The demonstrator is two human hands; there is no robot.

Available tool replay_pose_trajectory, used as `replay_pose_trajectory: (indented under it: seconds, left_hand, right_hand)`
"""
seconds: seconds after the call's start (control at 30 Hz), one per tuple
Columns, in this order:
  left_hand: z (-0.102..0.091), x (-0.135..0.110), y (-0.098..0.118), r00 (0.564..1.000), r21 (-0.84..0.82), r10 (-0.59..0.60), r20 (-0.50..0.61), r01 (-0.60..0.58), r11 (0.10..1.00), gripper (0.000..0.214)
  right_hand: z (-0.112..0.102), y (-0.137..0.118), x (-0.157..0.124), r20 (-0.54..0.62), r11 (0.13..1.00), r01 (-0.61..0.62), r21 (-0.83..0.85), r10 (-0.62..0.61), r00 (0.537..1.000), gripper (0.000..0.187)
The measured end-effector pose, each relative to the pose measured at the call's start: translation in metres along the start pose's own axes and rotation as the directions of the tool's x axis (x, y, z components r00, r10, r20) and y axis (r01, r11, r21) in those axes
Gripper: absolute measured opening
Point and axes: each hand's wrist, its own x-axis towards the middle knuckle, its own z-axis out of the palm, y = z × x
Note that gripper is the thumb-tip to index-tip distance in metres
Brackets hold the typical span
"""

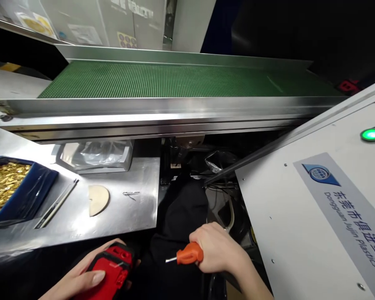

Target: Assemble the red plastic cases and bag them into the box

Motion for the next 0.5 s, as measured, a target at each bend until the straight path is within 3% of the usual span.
replay_pose_trajectory:
  seconds: [0.07,0.1,0.17,0.2,0.27,0.37,0.43,0.5]
  left_hand:
    - [-0.001,0.000,0.002,0.996,0.310,0.063,-0.064,-0.040,0.950,0.068]
    - [0.002,-0.001,0.003,0.990,0.493,0.112,-0.085,-0.056,0.868,0.062]
    - [0.015,0.000,0.007,0.977,0.778,0.207,-0.059,-0.085,0.622,0.051]
    - [0.024,0.000,0.008,0.971,0.849,0.235,-0.033,-0.096,0.519,0.046]
    - [0.040,0.003,0.010,0.963,0.893,0.271,0.002,-0.123,0.432,0.036]
    - [0.043,0.007,0.007,0.967,0.847,0.253,0.027,-0.157,0.509,0.018]
    - [0.027,0.007,0.002,0.974,0.715,0.227,-0.002,-0.158,0.682,0.024]
    - [0.006,0.004,-0.006,0.978,0.440,0.179,-0.108,-0.114,0.891,0.045]
  right_hand:
    - [-0.008,-0.001,-0.005,0.020,0.999,-0.023,-0.029,0.024,1.000,0.012]
    - [-0.013,-0.005,-0.005,0.032,0.999,-0.022,-0.043,0.023,0.999,0.013]
    - [-0.024,-0.021,-0.002,0.028,0.997,-0.018,-0.080,0.020,0.999,0.012]
    - [-0.029,-0.033,0.001,0.026,0.994,-0.015,-0.110,0.018,0.999,0.012]
    - [-0.036,-0.056,0.007,0.060,0.985,0.007,-0.173,0.003,0.998,0.011]
    - [-0.037,-0.075,0.008,0.118,0.981,0.054,-0.184,-0.033,0.992,0.012]
    - [-0.036,-0.065,0.006,0.040,0.987,0.063,-0.144,-0.058,0.998,0.009]
    - [-0.038,-0.042,0.008,-0.140,0.984,0.081,-0.157,-0.104,0.985,0.015]
